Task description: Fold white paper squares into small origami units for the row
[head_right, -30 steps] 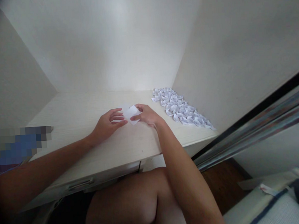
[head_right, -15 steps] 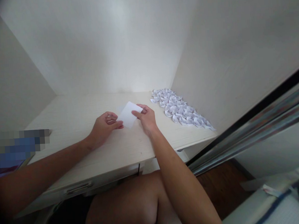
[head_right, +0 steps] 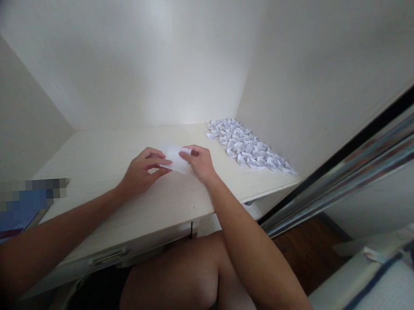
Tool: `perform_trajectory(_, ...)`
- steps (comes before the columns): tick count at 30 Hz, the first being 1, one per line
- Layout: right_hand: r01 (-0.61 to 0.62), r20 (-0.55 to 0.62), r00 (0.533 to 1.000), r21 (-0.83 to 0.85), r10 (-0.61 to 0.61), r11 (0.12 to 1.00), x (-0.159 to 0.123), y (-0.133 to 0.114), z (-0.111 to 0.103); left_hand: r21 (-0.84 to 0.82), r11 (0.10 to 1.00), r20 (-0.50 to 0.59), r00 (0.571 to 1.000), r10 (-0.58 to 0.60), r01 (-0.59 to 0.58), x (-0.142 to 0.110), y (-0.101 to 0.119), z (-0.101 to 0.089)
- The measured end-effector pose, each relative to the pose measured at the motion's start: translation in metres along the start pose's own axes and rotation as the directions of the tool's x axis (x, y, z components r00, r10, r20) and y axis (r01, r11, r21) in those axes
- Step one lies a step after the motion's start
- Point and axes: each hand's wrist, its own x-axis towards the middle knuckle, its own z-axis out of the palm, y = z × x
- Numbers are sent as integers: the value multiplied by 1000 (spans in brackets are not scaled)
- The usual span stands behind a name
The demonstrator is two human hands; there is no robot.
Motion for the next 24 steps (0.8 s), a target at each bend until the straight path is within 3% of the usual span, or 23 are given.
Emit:
perform_trajectory(2, 18, 56, 998, -6, -17, 1000, -1, -1, 2, -80, 995, -44, 997, -65, 61, 1, 1, 2)
perform_trajectory(6, 29, 215, 976, 25, -34, 999, -6, -6, 7, -294, 923, -1, 965, -261, 249, 2, 6, 6)
perform_trajectory(10, -16, 222, 975, 48, 5, 999, -14, -15, 10, -511, 793, -55, 908, -416, 332, 4, 13, 8)
perform_trajectory(14, -37, 197, 980, 118, 13, 992, -24, -22, 12, -574, 764, -158, 876, -456, 294, 6, 18, 8)
perform_trajectory(24, 60, 62, 996, 48, -63, 997, -26, -18, 12, -535, 788, -152, 883, -444, 304, 7, 22, 10)
